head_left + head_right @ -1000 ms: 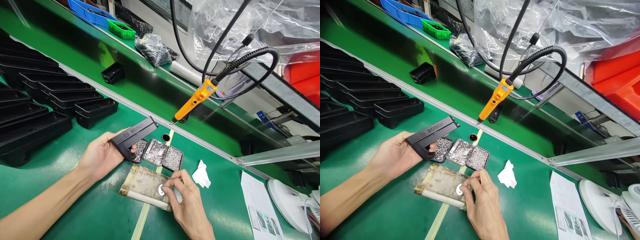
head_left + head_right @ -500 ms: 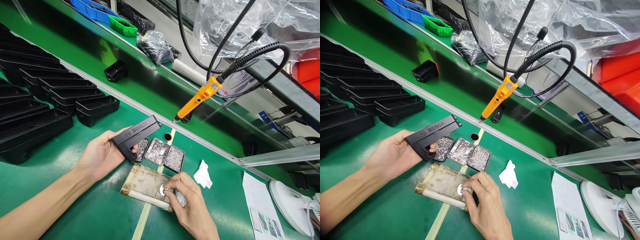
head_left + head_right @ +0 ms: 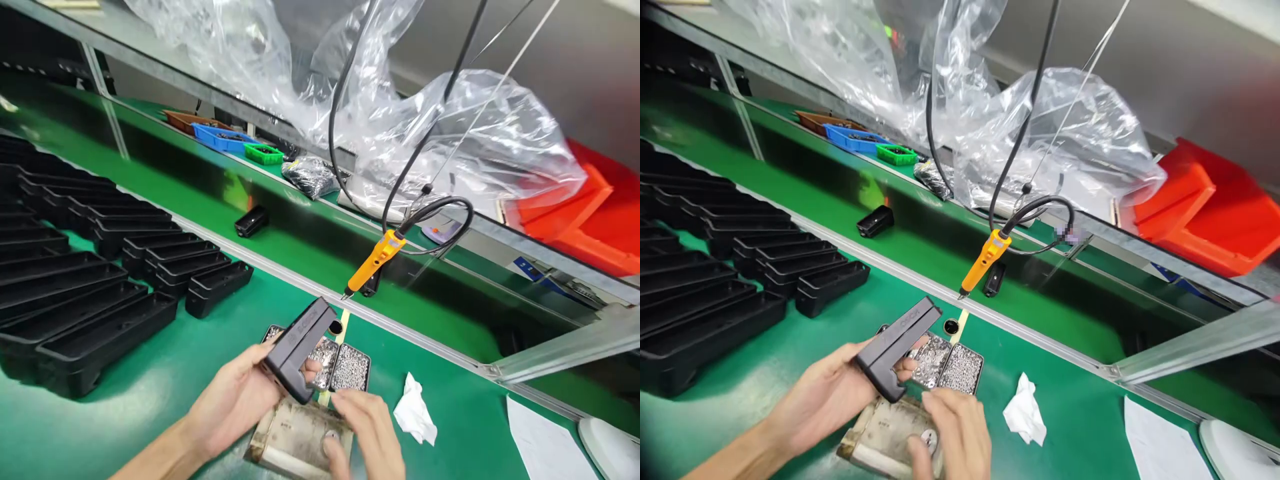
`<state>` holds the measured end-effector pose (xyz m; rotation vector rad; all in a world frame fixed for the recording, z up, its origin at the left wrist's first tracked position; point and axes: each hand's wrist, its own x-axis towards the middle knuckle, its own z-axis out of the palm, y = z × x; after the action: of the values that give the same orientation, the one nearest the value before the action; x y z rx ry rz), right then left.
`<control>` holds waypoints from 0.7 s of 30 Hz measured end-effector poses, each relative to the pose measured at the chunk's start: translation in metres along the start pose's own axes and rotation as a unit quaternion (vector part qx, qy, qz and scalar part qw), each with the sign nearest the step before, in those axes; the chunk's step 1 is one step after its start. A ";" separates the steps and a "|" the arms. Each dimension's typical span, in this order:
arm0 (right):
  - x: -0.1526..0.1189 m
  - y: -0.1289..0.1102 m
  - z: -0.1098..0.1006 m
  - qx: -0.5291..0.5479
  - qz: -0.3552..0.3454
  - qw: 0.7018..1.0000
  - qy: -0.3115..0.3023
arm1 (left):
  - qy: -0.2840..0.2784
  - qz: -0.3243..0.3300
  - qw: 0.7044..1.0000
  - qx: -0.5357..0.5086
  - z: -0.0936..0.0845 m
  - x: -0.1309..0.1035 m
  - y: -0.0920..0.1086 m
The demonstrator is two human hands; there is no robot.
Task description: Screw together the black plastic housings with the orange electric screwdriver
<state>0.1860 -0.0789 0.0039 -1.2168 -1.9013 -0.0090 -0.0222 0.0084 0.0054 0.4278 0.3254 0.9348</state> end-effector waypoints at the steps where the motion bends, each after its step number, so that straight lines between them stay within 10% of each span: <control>1: 0.000 -0.007 0.005 -0.038 -0.008 0.999 0.020 | -0.013 -0.006 1.000 -0.007 0.001 -0.002 -0.005; 6: 0.007 -0.021 0.014 -0.086 0.009 0.995 0.044 | -0.058 -0.024 0.998 0.009 0.015 -0.017 -0.025; 10: 0.006 0.002 0.000 0.133 0.057 0.989 0.010 | -0.129 -0.034 0.989 0.060 0.028 -0.023 -0.026; 16: -0.014 0.038 -0.023 0.473 0.291 0.824 -0.112 | -0.108 0.085 0.967 0.214 0.029 -0.004 -0.014; 21: -0.035 0.040 -0.025 0.365 0.330 0.870 -0.007 | -0.004 0.030 0.910 0.414 0.029 0.000 -0.017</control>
<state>0.2377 -0.0942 -0.0200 -1.2306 -1.2003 0.9948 0.0025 -0.0065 0.0229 1.2259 0.7078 0.8190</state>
